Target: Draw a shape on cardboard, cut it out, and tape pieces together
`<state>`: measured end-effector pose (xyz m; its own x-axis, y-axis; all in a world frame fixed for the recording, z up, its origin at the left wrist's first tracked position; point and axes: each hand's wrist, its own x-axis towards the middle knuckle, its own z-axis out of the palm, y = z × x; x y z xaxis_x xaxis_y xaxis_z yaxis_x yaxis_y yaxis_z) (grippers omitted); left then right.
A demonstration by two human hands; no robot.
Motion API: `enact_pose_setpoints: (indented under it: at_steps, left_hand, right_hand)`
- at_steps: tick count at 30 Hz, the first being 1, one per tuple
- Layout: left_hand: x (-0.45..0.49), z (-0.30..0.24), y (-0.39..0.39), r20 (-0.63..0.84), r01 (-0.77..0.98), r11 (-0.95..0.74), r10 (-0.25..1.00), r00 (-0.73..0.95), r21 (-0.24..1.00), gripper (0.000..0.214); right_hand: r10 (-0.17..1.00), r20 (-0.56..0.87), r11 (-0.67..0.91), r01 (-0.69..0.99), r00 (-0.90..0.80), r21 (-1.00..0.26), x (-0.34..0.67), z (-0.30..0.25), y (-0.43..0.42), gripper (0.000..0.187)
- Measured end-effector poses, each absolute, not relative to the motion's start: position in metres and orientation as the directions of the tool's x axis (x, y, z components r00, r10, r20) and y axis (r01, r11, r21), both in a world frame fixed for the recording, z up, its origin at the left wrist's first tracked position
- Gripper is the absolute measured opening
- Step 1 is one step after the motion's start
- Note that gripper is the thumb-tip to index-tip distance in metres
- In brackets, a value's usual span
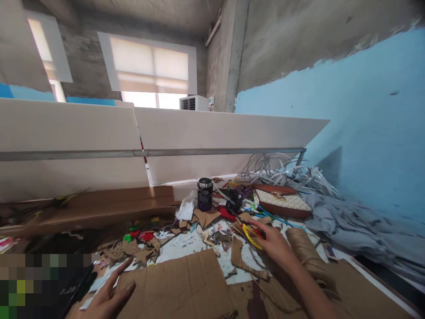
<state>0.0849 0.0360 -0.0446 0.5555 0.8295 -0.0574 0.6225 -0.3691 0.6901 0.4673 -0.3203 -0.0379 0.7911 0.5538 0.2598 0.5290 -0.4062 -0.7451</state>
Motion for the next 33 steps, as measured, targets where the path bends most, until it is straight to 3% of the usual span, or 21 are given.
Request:
enact_pose_setpoints:
  at_steps: [3, 7, 10, 13, 16, 19, 22, 27, 29, 33]
  left_hand:
    - [0.089, -0.024, 0.017, -0.102, 0.612, -0.379, 0.789, 0.605, 0.694, 0.064]
    - [0.094, 0.002, -0.008, -0.147, 0.626, -0.330, 0.797, 0.586, 0.707, 0.071]
    - [0.096, 0.013, -0.023, -0.169, 0.639, -0.274, 0.823, 0.543, 0.719, 0.067]
    - [0.099, 0.009, -0.029, -0.114, 0.526, -0.262, 0.808, 0.577, 0.809, 0.057]
    - [0.100, -0.004, -0.025, -0.080, 0.368, -0.182, 0.800, 0.594, 0.912, 0.052]
    - [0.098, -0.013, -0.016, -0.135, 0.273, -0.051, 0.773, 0.619, 0.961, 0.057]
    - [0.094, -0.011, -0.011, -0.173, 0.295, -0.009, 0.793, 0.584, 0.955, 0.065]
    - [0.097, -0.020, -0.013, -0.151, 0.328, -0.059, 0.804, 0.576, 0.943, 0.065]
    - [0.099, -0.033, -0.013, -0.096, 0.309, -0.125, 0.786, 0.610, 0.943, 0.062]
    - [0.100, -0.049, -0.009, 0.038, 0.424, -0.385, 0.775, 0.631, 0.820, 0.068]
  right_hand:
    - [0.627, 0.231, -0.520, 0.620, 0.744, -0.588, 0.465, -0.041, -0.323, 0.045]
    - [0.694, 0.208, -0.554, 0.696, 0.689, -0.456, 0.451, -0.035, -0.315, 0.047]
    - [0.809, 0.192, -0.451, 0.796, 0.556, -0.404, 0.431, -0.032, -0.303, 0.047]
    - [0.908, 0.114, -0.338, 0.865, 0.404, -0.372, 0.417, -0.040, -0.294, 0.049]
    - [0.883, 0.123, -0.407, 0.869, 0.454, -0.281, 0.422, -0.055, -0.294, 0.053]
    - [0.847, 0.168, -0.477, 0.860, 0.505, -0.178, 0.439, -0.063, -0.299, 0.048]
    - [0.853, 0.198, -0.438, 0.869, 0.483, -0.230, 0.445, -0.058, -0.301, 0.053]
    - [0.900, 0.136, -0.302, 0.819, 0.413, -0.489, 0.421, -0.042, -0.290, 0.037]
    - [0.907, 0.059, -0.309, 0.755, 0.416, -0.578, 0.407, -0.038, -0.285, 0.032]
    - [0.889, -0.011, -0.384, 0.733, 0.457, -0.561, 0.388, -0.036, -0.279, 0.023]
